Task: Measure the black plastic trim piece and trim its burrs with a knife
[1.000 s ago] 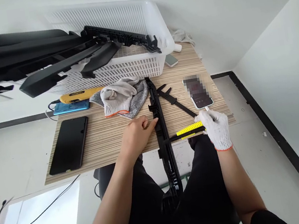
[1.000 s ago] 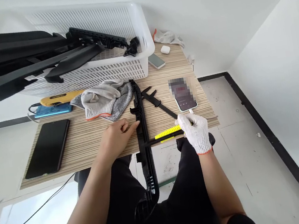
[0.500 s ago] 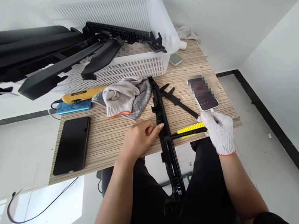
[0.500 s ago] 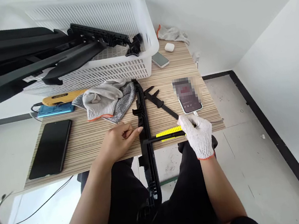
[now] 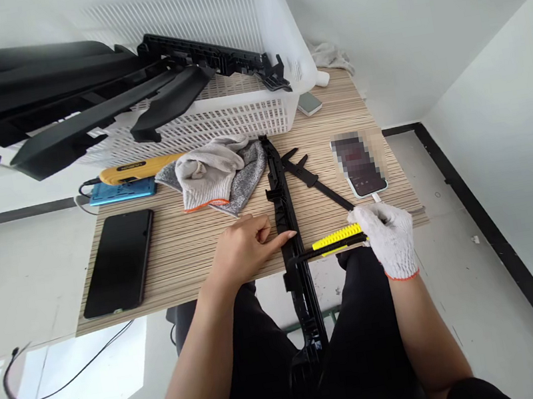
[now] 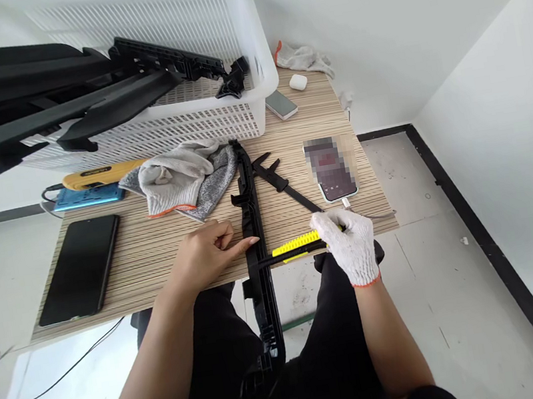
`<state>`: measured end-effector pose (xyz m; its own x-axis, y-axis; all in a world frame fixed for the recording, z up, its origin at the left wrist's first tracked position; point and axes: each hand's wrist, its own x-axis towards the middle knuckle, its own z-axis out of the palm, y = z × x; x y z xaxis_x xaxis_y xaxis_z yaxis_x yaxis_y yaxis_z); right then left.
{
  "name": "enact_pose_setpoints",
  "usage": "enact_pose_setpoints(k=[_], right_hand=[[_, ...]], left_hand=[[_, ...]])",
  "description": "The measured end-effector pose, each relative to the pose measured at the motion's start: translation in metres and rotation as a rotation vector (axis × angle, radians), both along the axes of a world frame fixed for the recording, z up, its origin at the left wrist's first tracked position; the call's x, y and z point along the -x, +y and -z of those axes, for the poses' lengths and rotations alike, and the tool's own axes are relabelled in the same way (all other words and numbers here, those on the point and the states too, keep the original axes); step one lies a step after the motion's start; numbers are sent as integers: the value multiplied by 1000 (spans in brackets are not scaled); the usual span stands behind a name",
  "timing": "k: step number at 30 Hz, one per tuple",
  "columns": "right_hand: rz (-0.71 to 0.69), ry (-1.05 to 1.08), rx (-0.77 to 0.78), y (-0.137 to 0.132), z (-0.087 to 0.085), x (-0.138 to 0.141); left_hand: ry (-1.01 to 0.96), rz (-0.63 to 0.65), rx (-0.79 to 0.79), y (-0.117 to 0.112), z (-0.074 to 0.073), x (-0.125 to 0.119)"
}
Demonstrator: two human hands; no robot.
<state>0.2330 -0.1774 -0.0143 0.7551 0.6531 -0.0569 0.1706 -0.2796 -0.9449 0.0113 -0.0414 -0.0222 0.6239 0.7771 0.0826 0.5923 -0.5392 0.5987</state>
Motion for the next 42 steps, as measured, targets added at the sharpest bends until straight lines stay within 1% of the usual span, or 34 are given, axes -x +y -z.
enact_pose_setpoints(k=[3,5,8,10,13,15,17,19,21,23,24,25,27,29,30,33,35,37,38,40,42], right_hand=[[5,-10,-16,0,-1,1],[-16,-15,-13,0,-1,1],[-69,-38,1,1,-2,0],[-66,-56,-10,0,-1,0],[-81,-80,-21,-1,0,1],[-91,-97,-22,-1,0,1],[-94,-109,-18,-1,0,1],[-102,-122,-15,0,-1,1],[-111,-144,-21,1,-2,1],[-116,-166,-26,2,-2,0],[-121,-171,-27,2,-3,0],[-128,-172,-30,2,-3,-1],[-146,-172,-29,2,-3,-1],[-153,-164,-22,1,-2,-1],[-150,-156,-17,0,-2,-1],[-162,-144,-18,0,-2,-1],[-223,-151,-27,0,-1,-1],[-272,-127,-21,1,0,-3],[-263,-98,-14,1,1,-3],[-186,-20,-1,1,0,-5],[-126,46,22,3,-2,-6]], left_hand=[[-1,-32,-4,-1,3,0],[-20,-53,-15,0,5,-2],[-71,-64,-22,5,0,-7],[-105,-43,-45,11,-12,-14],[-115,30,-114,22,-36,-32],[-79,94,-134,28,-50,-51],[-35,168,-165,32,-58,-77],[-3,235,-223,35,-56,-109],[38,288,-262,39,-48,-143],[118,335,-263,46,-37,-171],[159,331,-261,51,-32,-181],[192,297,-260,56,-28,-189],[205,185,-262,67,-25,-193],[141,110,-272,72,-27,-183],[88,117,-285,71,-30,-173],[-72,226,-332,53,-38,-128],[-125,262,-329,36,-40,-92],[-158,219,-317,21,-36,-60],[-172,181,-312,18,-31,-47],[-200,107,-300,17,-20,-27],[-218,78,-270,23,-7,-16]])
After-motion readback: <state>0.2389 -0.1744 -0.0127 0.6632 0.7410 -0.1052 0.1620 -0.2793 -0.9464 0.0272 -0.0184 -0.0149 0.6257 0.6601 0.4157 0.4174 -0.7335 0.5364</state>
